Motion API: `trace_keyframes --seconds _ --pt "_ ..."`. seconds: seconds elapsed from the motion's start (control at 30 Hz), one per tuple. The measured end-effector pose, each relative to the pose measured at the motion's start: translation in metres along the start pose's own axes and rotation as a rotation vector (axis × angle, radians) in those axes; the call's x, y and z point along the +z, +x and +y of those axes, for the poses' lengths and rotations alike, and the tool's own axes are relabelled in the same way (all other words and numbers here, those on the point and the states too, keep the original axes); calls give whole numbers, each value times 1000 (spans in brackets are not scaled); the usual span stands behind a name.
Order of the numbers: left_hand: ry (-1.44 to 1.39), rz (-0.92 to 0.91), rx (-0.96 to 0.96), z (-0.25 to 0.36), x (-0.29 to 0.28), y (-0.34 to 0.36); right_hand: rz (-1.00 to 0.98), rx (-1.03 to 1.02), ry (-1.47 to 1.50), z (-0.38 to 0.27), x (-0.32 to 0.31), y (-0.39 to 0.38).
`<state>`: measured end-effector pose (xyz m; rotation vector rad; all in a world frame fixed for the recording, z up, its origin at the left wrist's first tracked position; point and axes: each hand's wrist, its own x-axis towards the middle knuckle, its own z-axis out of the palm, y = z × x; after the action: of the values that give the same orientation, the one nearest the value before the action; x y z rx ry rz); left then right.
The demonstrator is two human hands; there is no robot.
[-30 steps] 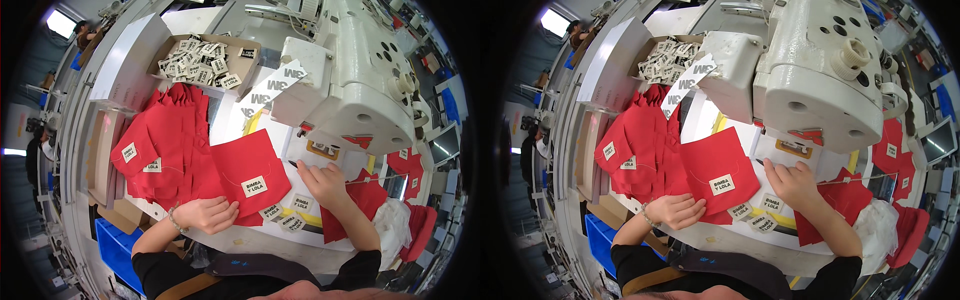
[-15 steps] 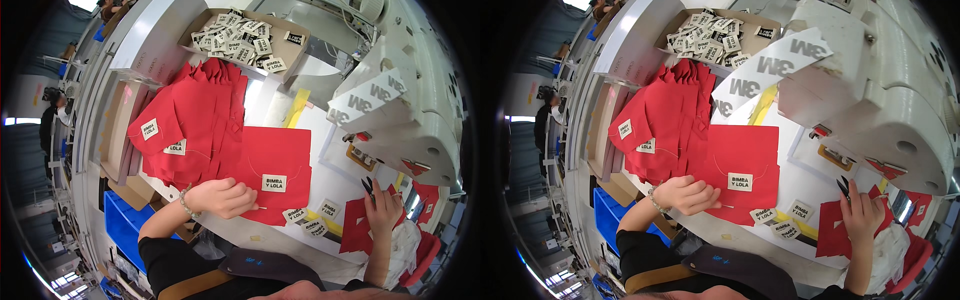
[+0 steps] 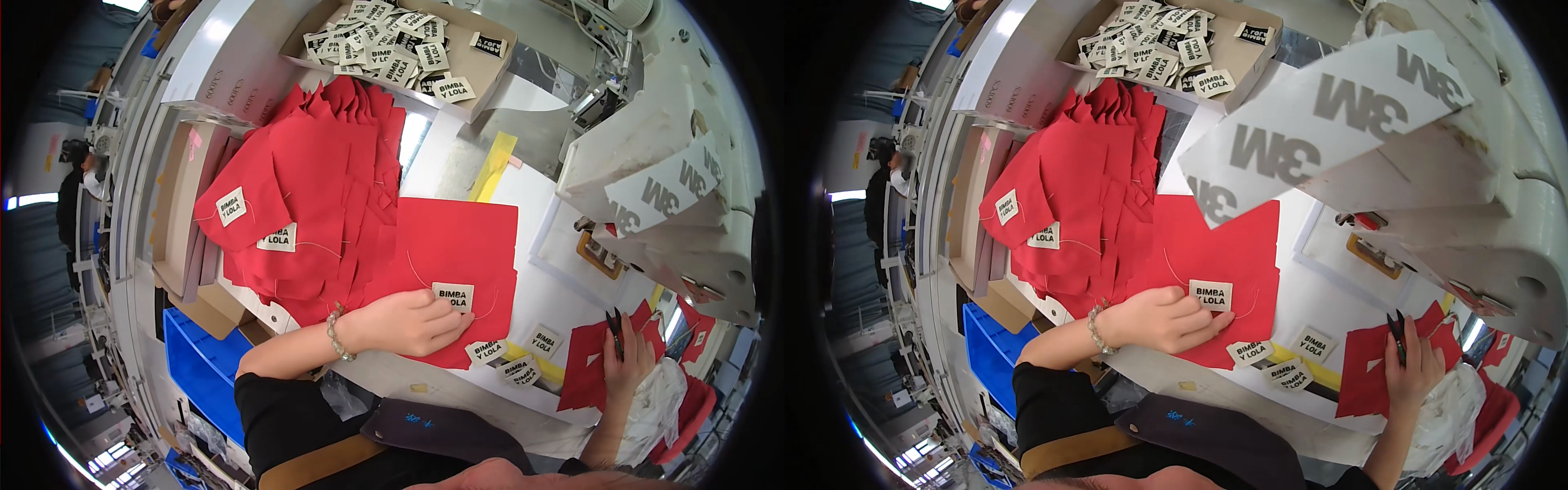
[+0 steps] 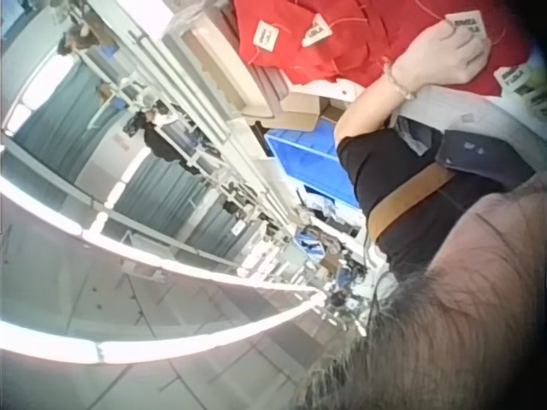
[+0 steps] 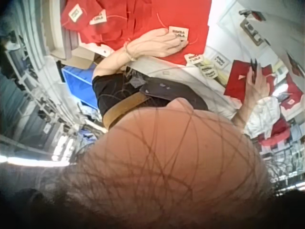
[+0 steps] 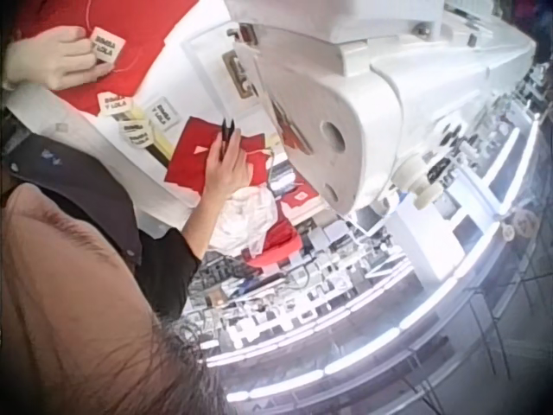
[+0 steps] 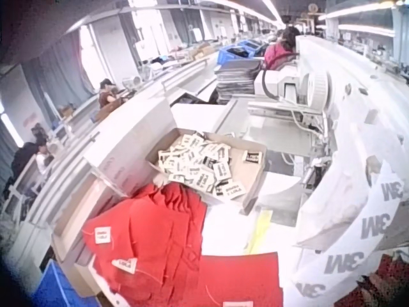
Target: The person sews rectangular white labels onto red fabric pieces using an industrial sewing machine. They pick up a red fabric piece, align a label, sew it in place, and then use scissors to trim the excess thread. The finished pieces are stacked on the table.
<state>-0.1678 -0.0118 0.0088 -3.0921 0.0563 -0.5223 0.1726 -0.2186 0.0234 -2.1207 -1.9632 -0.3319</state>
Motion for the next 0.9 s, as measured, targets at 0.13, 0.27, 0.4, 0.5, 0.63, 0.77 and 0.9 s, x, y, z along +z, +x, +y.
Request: trace_keyframes --seconds 0.13,0.27,0.4,0.5,0.63,0.77,0.9 --pt "-10 -5 71 1 1 -2 -4 7 -8 -1 3 -1" --pt "32 2 98 3 -3 -4 -14 29 7 0 6 -2" --pt "51 181 12 1 -10 -20 -33 53 18 3 10 -9" --pt "73 194 -135 -7 -11 -27 -19 84 64 1 12 -13" --pt "51 165 -225 -9 -9 -33 -29 77 46 1 11 -14" --pt "50 155 -266 -12 -8 -32 -32 82 28 2 11 -17" --pt "-14 136 -328 -15 -15 -37 88 46 -52 7 12 -16"
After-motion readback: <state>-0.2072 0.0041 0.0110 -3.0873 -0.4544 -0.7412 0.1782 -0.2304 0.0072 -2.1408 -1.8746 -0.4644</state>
